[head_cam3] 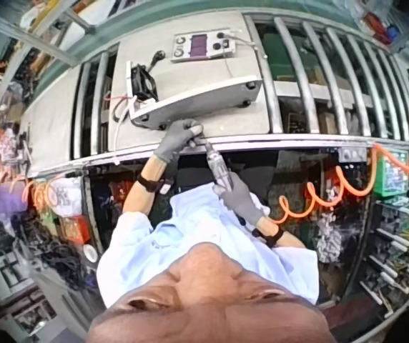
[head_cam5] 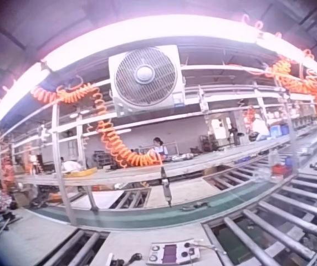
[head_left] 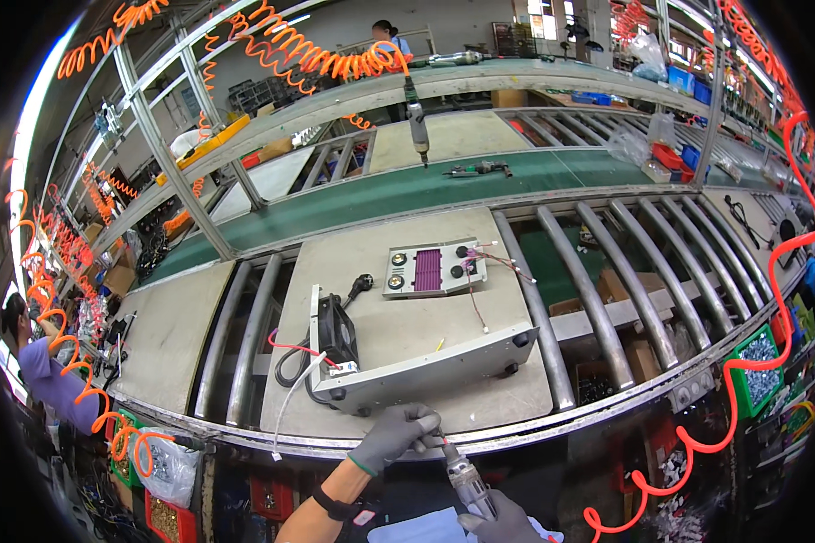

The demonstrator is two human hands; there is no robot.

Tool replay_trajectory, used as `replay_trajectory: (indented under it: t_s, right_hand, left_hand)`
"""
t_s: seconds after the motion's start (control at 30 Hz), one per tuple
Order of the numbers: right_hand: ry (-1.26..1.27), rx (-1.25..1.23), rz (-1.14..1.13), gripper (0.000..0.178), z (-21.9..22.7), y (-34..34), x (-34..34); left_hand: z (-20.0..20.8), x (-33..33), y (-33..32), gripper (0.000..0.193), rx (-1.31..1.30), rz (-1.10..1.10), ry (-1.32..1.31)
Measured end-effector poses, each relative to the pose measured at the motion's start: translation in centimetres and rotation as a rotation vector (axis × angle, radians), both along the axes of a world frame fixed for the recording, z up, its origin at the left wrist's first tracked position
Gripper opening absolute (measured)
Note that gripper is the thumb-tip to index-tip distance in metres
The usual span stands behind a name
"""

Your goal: Assembling a metal casing for an electrical component using a pneumatic screwdriver and connecting internal wiring.

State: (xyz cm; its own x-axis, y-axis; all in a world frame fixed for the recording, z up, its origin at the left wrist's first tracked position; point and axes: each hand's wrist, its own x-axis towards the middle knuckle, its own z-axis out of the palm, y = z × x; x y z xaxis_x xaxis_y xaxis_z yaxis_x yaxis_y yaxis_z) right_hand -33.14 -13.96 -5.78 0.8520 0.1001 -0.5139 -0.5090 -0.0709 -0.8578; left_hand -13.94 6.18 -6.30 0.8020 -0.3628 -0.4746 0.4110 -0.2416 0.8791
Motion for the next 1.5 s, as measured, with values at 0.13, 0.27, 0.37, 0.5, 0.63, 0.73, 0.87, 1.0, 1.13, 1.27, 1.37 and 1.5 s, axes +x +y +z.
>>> replay_trajectory:
  t_s: [0.13, 0.27, 0.37, 0.5, 0.63, 0.73, 0.87, 1.0, 1.13, 1.27, 1.37, 1.5]
  right_hand:
    - [-0.042, 0.016, -0.003, 0.044, 0.0, 0.2, -0.3]
    - [0.002, 0.030, 0.053, 0.044, 0.4, 0.0, -0.4]
    - [-0.029, 0.019, 0.102, 0.045, 0.4, -0.4, -0.2]
    - [0.037, 0.096, 0.097, 0.043, 1.6, -0.8, -0.1]
    - [0.087, 0.054, 0.003, 0.037, 1.4, -0.7, 0.6]
    - [0.099, 0.070, -0.044, 0.033, 0.7, -1.4, 0.9]
    - [0.171, 0.079, -0.027, 0.039, 0.2, -1.7, 1.4]
    - [0.149, 0.119, -0.032, 0.041, -0.1, -1.3, 1.8]
    - [0.173, 0.124, 0.031, 0.049, 0.0, 0.0, 2.9]
    - [0.176, 0.179, 0.128, 0.046, -0.2, 1.8, 4.7]
    - [0.167, 0.219, 0.137, 0.046, -0.4, 2.5, 5.5]
    - [0.164, 0.187, 0.122, 0.043, -0.5, 3.5, 5.5]
  left_hand:
    - [-0.1, 0.2, 1.3, 0.019, -0.125, -0.078, 0.051]
    - [0.5, 0.3, 2.4, 0.020, -0.103, -0.192, 0.056]
    - [1.5, 0.1, 2.8, 0.020, -0.149, -0.177, 0.175]
    - [0.8, -0.1, 2.0, 0.024, -0.177, -0.177, 0.131]
    - [0.0, -1.2, 0.5, 0.023, 0.150, -0.039, -0.214]
    - [-3.4, -0.2, 0.0, 0.017, 0.716, -0.136, -1.211]
    - [-4.1, 0.0, -1.0, 0.015, 0.897, -0.243, -1.167]
    - [-2.3, -1.2, -1.7, 0.014, 0.902, -0.232, -1.073]
    - [3.9, -2.2, 0.7, 0.022, 0.487, -0.038, -1.131]
    - [11.5, -0.3, 2.6, 0.015, 0.423, 0.036, -0.928]
    - [14.9, 3.3, 1.6, 0.013, 0.293, 0.123, -0.630]
    - [14.5, 8.1, 1.9, 0.016, 0.457, -0.026, -0.510]
